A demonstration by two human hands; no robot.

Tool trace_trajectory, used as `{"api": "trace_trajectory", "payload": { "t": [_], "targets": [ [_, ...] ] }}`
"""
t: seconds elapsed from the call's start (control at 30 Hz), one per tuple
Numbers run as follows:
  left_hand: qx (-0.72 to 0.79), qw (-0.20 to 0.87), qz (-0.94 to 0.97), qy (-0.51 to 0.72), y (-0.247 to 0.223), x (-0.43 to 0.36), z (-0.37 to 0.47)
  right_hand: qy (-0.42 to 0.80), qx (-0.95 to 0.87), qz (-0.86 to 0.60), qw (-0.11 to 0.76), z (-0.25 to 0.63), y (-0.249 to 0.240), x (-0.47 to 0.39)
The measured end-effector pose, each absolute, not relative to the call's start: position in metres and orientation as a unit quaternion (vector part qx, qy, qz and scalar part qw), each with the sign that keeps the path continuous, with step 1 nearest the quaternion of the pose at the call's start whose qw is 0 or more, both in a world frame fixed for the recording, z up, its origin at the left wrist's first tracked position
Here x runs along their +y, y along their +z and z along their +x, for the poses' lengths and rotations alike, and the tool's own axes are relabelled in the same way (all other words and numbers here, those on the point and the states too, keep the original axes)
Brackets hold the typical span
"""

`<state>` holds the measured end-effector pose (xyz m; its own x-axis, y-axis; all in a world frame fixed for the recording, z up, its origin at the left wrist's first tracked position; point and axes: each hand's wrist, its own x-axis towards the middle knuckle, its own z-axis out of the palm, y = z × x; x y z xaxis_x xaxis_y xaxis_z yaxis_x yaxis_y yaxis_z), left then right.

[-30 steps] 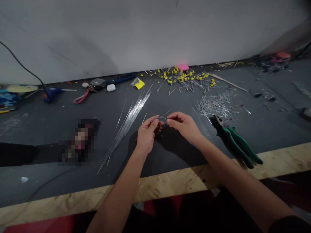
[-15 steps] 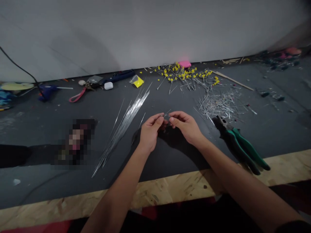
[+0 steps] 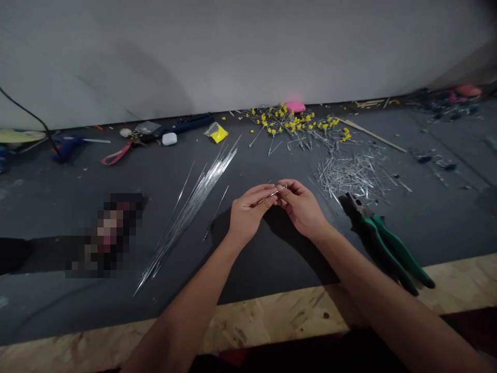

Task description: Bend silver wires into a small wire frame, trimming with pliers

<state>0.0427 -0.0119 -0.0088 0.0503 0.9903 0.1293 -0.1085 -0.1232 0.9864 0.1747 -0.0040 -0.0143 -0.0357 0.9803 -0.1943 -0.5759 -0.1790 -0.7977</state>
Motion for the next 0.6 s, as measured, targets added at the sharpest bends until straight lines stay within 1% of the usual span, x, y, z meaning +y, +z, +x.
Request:
{"api": "trace_trajectory", "payload": {
  "t": [0.1,0.27,0.37,0.5,0.6],
  "targets": [
    [0.439,0.511,0.499,0.545,-0.01,-0.011,0.044,0.682,-0.244,-0.373,0.58,0.177,-0.013,-0.003],
    [0.431,0.569,0.407,0.57,-0.012,-0.006,0.044,0.688,-0.202,-0.389,0.578,0.181,-0.009,-0.003],
    [0.423,0.588,0.359,0.589,-0.011,-0.003,0.041,0.665,-0.205,-0.39,0.603,0.183,-0.007,-0.002],
    [0.432,0.579,0.32,0.613,-0.01,0.001,0.035,0.614,-0.233,-0.401,0.639,0.187,-0.003,0.0],
    [0.436,0.575,0.308,0.62,-0.01,0.004,0.032,0.584,-0.256,-0.413,0.65,0.188,-0.003,0.001]
  ]
}}
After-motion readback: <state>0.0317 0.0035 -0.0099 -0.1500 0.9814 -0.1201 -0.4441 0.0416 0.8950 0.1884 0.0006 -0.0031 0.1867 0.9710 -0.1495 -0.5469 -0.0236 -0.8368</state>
